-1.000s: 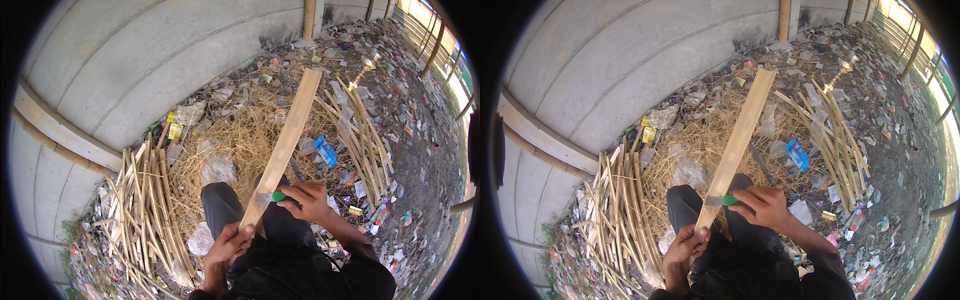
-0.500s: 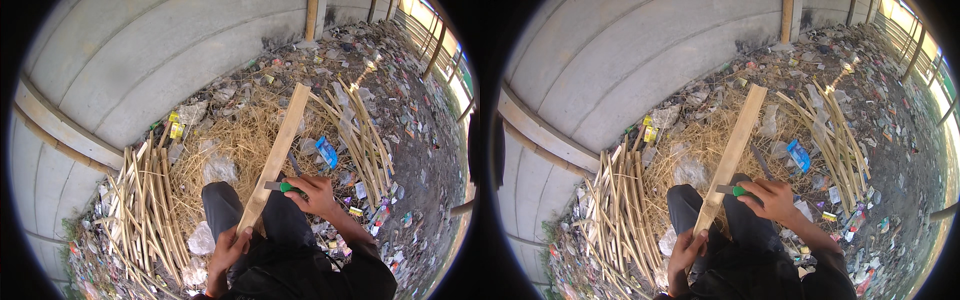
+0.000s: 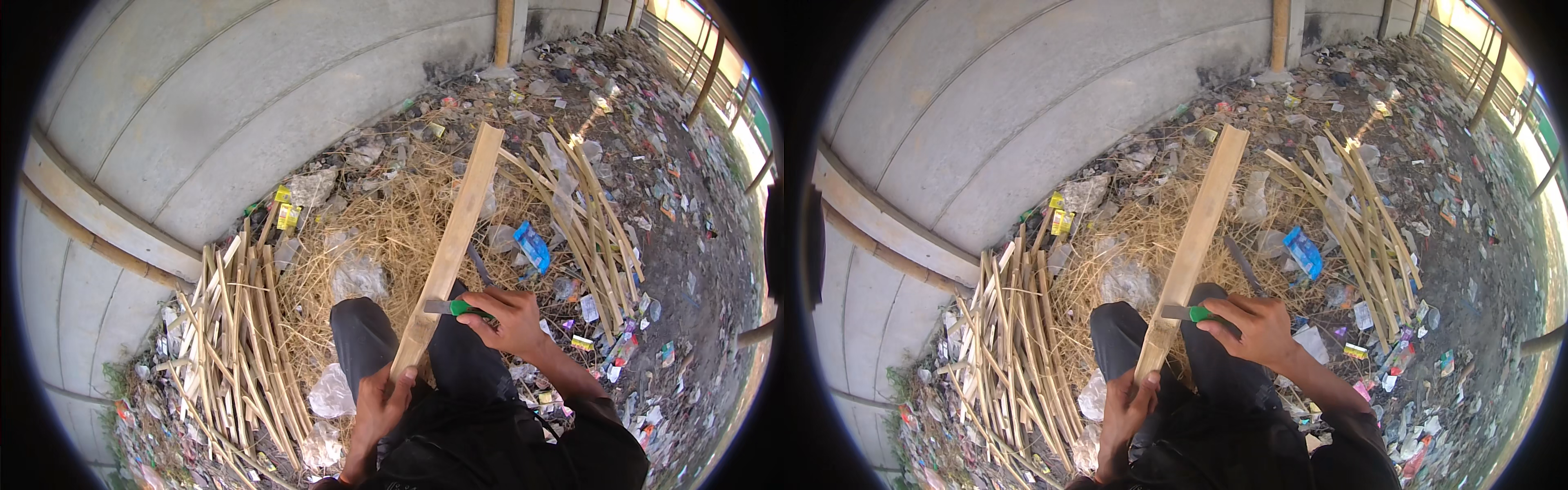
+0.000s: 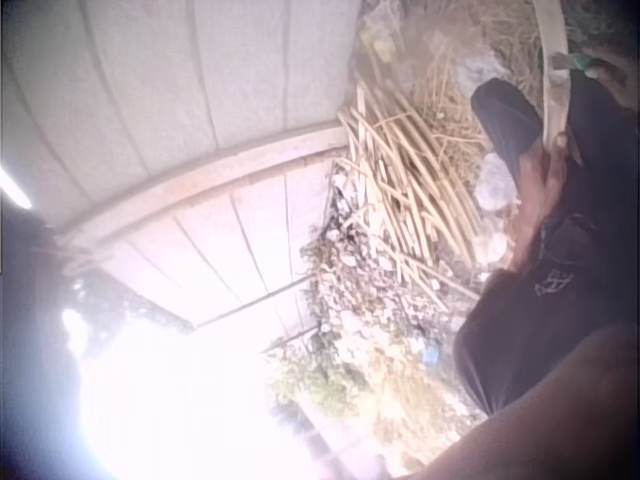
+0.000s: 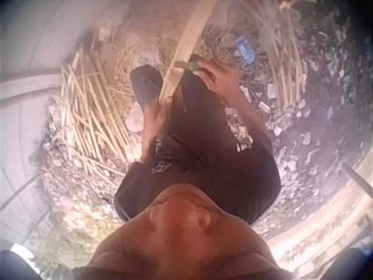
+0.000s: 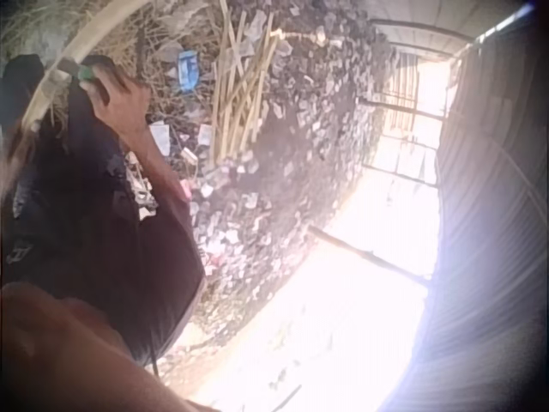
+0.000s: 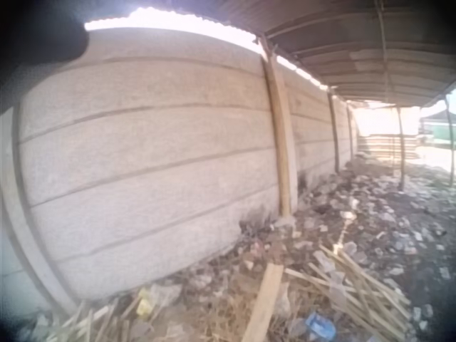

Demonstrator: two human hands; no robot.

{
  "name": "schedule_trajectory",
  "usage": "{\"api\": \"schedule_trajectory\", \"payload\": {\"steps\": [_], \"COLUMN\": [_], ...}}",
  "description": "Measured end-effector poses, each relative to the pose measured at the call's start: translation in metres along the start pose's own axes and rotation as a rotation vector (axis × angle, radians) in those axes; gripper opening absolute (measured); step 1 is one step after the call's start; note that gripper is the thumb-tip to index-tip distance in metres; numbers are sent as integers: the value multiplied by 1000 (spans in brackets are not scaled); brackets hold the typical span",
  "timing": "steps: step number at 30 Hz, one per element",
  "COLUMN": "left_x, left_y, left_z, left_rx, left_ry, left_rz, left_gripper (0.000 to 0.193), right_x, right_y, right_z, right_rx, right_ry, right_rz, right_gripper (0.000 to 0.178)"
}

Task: The person sits on the ground and uses a utility knife to shave a long piece of bamboo. They hold the bamboo with one hand and scrape the surface with the knife in the other hand, creating thin shavings.

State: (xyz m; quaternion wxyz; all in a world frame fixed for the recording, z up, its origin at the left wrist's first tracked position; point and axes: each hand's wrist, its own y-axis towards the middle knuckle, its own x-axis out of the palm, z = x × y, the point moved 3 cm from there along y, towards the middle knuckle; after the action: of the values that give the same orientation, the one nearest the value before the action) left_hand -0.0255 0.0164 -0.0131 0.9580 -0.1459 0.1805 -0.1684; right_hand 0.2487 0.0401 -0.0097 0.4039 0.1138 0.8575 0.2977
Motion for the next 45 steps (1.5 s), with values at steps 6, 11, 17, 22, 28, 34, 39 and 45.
{"api": "schedule_trajectory", "payload": {"steps": [6,11,17,22,28,34,39,45], "left_x": [2,3,9,13,20,19,16,10], "left_y": [-19,-15,11,23,24,21,16,11], "left_z": [-21,-24,-2,-1,9,10,-1,-5], "left_rx": [-79,-81,145,131,166,221,212,196], "left_ry": [-18,15,75,63,196,263,312,308], "left_rz": [-102,-68,-40,-117,-74,7,11,17], "left_gripper": [42,39,41,42,41,40,40,39], "right_x": [-34,-31,15,20,14,11,5,11], "right_y": [19,7,-19,-18,-14,-8,-2,0], "right_z": [70,66,7,-9,-16,-17,-5,-5], "right_rx": [224,305,84,2,-34,-58,-46,-89], "right_ry": [-102,37,218,197,134,88,6,2], "right_rz": [299,135,-192,-181,-182,-202,-111,-161], "right_gripper": [25,23,21,28,29,27,27,27]}}
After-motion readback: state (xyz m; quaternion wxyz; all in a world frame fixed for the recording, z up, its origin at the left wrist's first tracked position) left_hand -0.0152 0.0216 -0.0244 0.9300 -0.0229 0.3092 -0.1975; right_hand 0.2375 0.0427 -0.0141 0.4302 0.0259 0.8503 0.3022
